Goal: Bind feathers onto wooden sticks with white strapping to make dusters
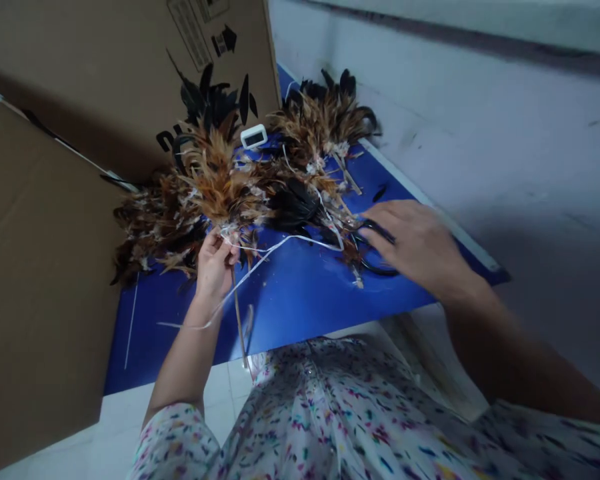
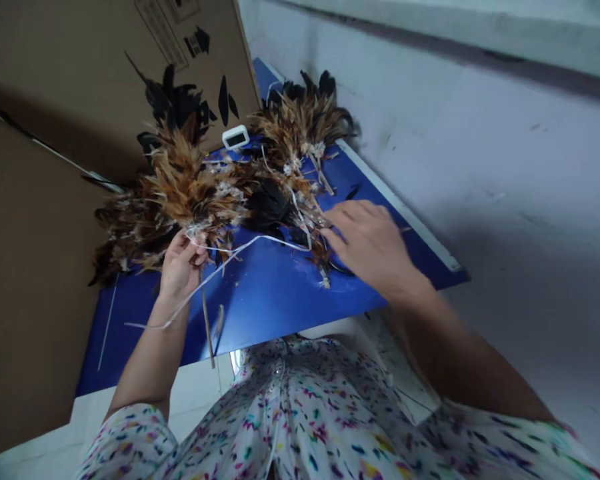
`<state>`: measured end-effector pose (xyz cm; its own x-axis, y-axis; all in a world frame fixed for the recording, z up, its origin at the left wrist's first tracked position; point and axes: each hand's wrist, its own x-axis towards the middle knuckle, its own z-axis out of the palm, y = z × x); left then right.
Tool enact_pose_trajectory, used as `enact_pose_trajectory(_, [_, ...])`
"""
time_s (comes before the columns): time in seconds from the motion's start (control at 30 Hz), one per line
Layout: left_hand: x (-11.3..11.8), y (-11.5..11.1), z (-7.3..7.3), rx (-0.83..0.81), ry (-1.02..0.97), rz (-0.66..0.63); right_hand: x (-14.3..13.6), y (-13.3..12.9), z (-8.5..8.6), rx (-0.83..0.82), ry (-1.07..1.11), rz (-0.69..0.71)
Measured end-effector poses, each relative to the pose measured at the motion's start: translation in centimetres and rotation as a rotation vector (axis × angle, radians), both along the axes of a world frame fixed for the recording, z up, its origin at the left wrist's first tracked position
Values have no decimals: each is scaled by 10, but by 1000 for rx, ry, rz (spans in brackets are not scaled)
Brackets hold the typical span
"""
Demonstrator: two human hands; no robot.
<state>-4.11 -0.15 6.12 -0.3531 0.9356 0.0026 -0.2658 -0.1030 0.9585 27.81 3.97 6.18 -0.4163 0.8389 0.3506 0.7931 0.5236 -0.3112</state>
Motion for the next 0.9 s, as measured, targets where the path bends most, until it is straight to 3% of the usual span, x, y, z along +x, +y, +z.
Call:
enact_pose_trajectory(0.13, [-8, 4, 1, 23, -46, 34, 48, 0, -20, -72, -233, -260])
enact_pose_trajectory(0.27, [-15, 11, 3, 28, -74, 47, 65, -3, -35, -180, -294, -258])
enact_pose_trajectory(0.47, [-12, 25, 10, 28, -59, 80, 51, -6, -35, -61, -250, -209])
enact_pose_trajectory(0.63, [-7, 34, 17, 17, -96, 44, 28, 3, -28, -203, -350, -25])
enact_pose_trajectory(0.77, [-7, 40, 19, 38, -121, 39, 18, 13, -20, -254, -460, -19])
enact_pose_trajectory(0.9, [-10, 41, 22, 73, -137, 79, 23, 19, -15, -292, -426, -58])
